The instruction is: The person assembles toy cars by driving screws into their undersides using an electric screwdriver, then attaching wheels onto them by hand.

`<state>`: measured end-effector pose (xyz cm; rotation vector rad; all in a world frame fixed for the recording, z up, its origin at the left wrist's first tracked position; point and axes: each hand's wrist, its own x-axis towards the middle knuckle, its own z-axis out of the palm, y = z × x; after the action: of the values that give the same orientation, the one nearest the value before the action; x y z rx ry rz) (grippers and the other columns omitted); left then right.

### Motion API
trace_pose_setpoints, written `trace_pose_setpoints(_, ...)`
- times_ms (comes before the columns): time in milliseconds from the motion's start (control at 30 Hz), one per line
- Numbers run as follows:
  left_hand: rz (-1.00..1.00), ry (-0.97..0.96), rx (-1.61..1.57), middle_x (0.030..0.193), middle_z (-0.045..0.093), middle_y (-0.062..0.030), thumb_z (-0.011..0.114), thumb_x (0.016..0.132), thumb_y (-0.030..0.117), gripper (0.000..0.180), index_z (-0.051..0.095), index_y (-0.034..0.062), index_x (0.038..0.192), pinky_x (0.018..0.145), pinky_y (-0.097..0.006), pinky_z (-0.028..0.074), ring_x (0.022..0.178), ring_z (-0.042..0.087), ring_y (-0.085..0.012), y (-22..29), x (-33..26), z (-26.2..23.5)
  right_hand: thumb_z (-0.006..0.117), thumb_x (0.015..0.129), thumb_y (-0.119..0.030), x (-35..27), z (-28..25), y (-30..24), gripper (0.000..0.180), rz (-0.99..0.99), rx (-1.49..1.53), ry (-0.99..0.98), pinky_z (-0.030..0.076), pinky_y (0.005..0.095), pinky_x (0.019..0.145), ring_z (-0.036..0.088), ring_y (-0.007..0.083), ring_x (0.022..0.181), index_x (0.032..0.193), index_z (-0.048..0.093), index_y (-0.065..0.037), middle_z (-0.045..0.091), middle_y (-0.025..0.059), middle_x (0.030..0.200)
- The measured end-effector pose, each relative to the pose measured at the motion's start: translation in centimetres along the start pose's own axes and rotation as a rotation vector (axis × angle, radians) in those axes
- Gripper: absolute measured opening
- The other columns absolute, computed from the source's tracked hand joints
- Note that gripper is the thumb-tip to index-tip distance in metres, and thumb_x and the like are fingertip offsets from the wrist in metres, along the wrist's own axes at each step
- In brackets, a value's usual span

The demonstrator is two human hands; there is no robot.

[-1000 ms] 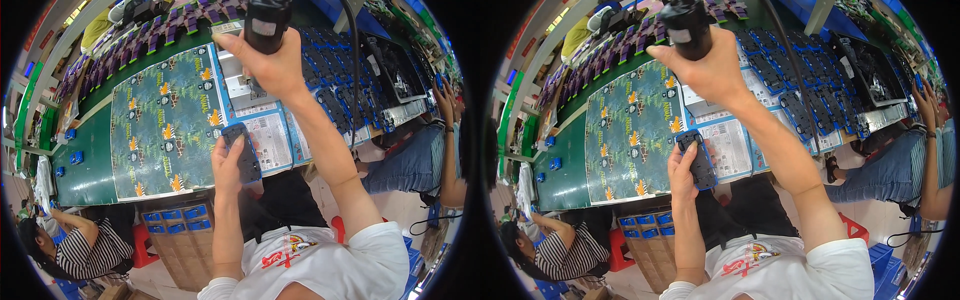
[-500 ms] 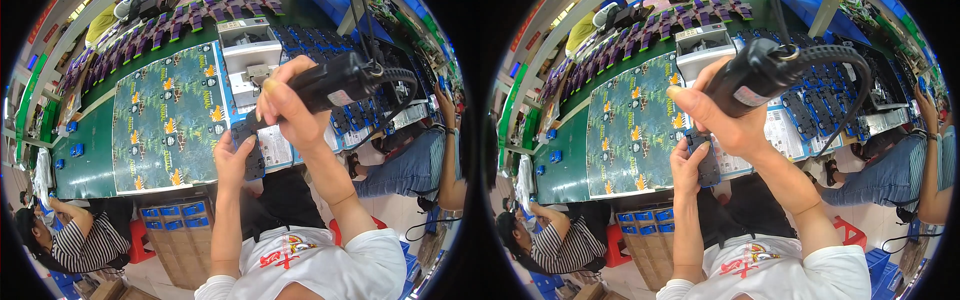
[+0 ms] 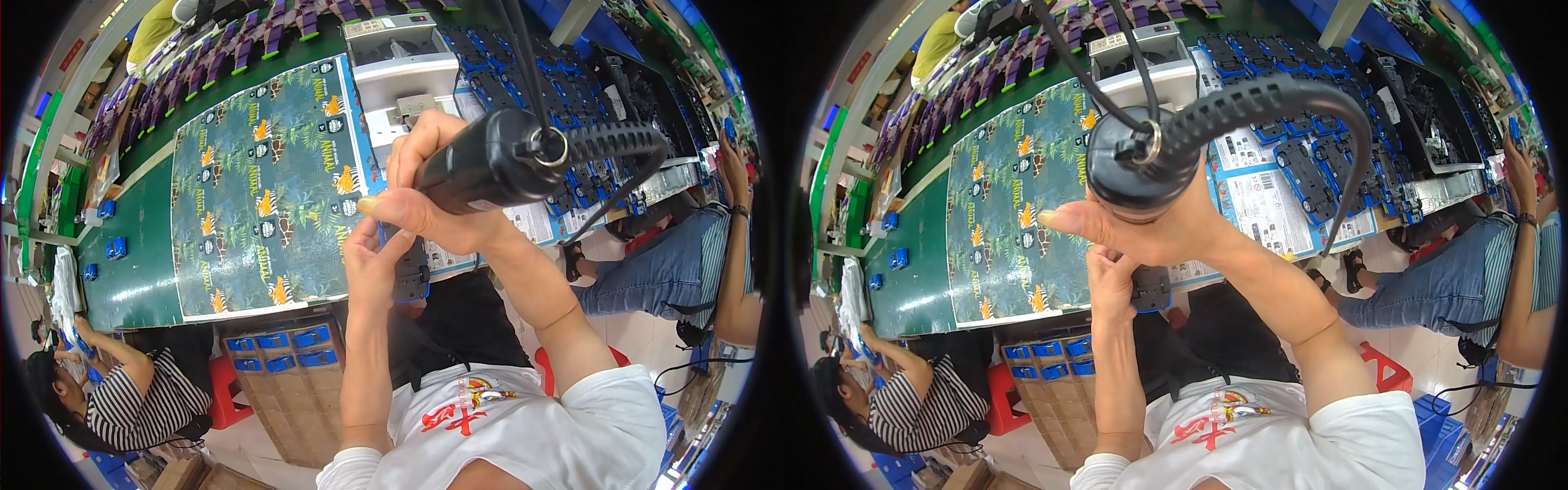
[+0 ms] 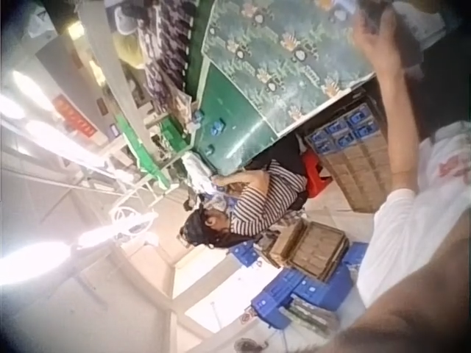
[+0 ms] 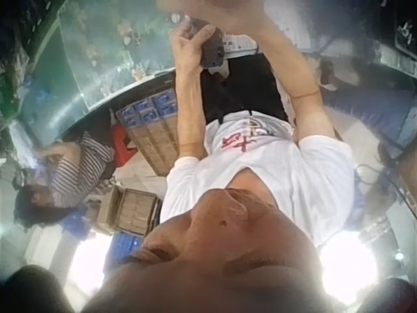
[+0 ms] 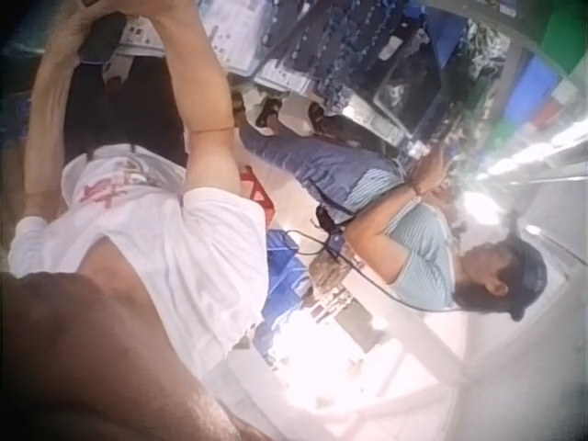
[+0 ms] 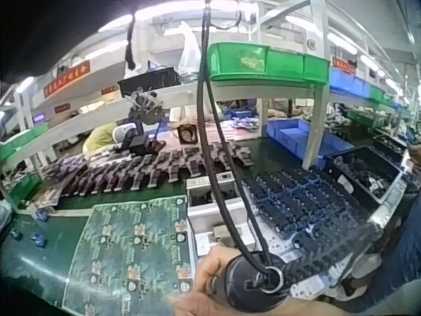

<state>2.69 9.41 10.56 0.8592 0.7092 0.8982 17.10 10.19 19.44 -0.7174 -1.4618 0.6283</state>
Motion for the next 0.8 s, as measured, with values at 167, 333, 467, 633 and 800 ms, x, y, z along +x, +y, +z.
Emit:
trace_pose_setpoints(167, 0.011, 0.019, -0.027, 0.112, 0.067, -0.009, 0.07, 0.083, -0.002, 0.044, 0.058, -0.0053, 0.125, 0.088, -0.03, 0.052, 0.1, 0.065, -0.0151, 0.0, 0.0, -0.2, 0.079, 0.08, -0.003, -0.3, 0.4, -0.1, 0.031, 0.051, 0.027, -0.009, 0.042, 0.0226, 0.056, 0.05, 0.007, 0.059, 0.083, 0.048, -0.007, 0.056, 0.003, 0.067)
trace_pose_setpoints(333, -0.017, 0.0, -0.045, 0.111, 0.067, -0.0086, 0.071, 0.083, -0.001, 0.046, 0.058, -0.0051, 0.126, 0.087, -0.03, 0.053, 0.098, 0.066, -0.0147, 0.3, 0.0, 0.0, 0.078, 0.08, -0.003, 0.0, 0.3, -0.3, 0.028, 0.017, -0.04, 0.066, 0.042, 0.022, 0.057, 0.051, 0.0069, 0.061, 0.083, 0.05, -0.006, 0.057, 0.0035, 0.069)
trace_pose_setpoints(467, -0.01, 0.005, -0.051, 0.111, 0.067, -0.0092, 0.072, 0.083, 0.0, 0.047, 0.057, -0.0045, 0.127, 0.085, -0.029, 0.054, 0.095, 0.067, -0.015, 0.2, -0.1, -0.2, 0.078, 0.08, -0.005, -0.3, 0.4, -0.3, 0.027, 0.024, 0.016, 0.041, 0.042, 0.0221, 0.058, 0.051, 0.0069, 0.061, 0.083, 0.051, -0.007, 0.057, 0.0029, 0.069)
trace_pose_setpoints(633, 0.038, -0.001, -0.102, 0.109, 0.068, -0.009, 0.072, 0.083, 0.0, 0.042, 0.06, -0.0028, 0.123, 0.082, -0.029, 0.054, 0.091, 0.068, -0.0155, 0.3, -0.1, 0.1, 0.077, 0.079, -0.004, 0.3, 0.2, -2.0, 0.027, -0.011, 0.018, 0.044, 0.042, 0.0224, 0.056, 0.051, 0.0071, 0.059, 0.082, 0.051, -0.006, 0.057, 0.0034, 0.068)
trace_pose_setpoints(800, -0.127, 0.093, -0.661, 0.107, 0.067, -0.0154, 0.062, 0.089, 0.003, 0.03, 0.058, 0.0032, 0.118, 0.092, -0.058, 0.054, 0.095, 0.067, -0.0252, 0.0, 0.7, -2.3, 0.078, 0.083, -0.011, 2.5, -1.9, -3.0, 0.02, -0.178, 0.355, 0.259, 0.042, 0.0196, 0.047, 0.055, 0.0057, 0.05, 0.087, 0.06, -0.004, 0.062, 0.0024, 0.064)
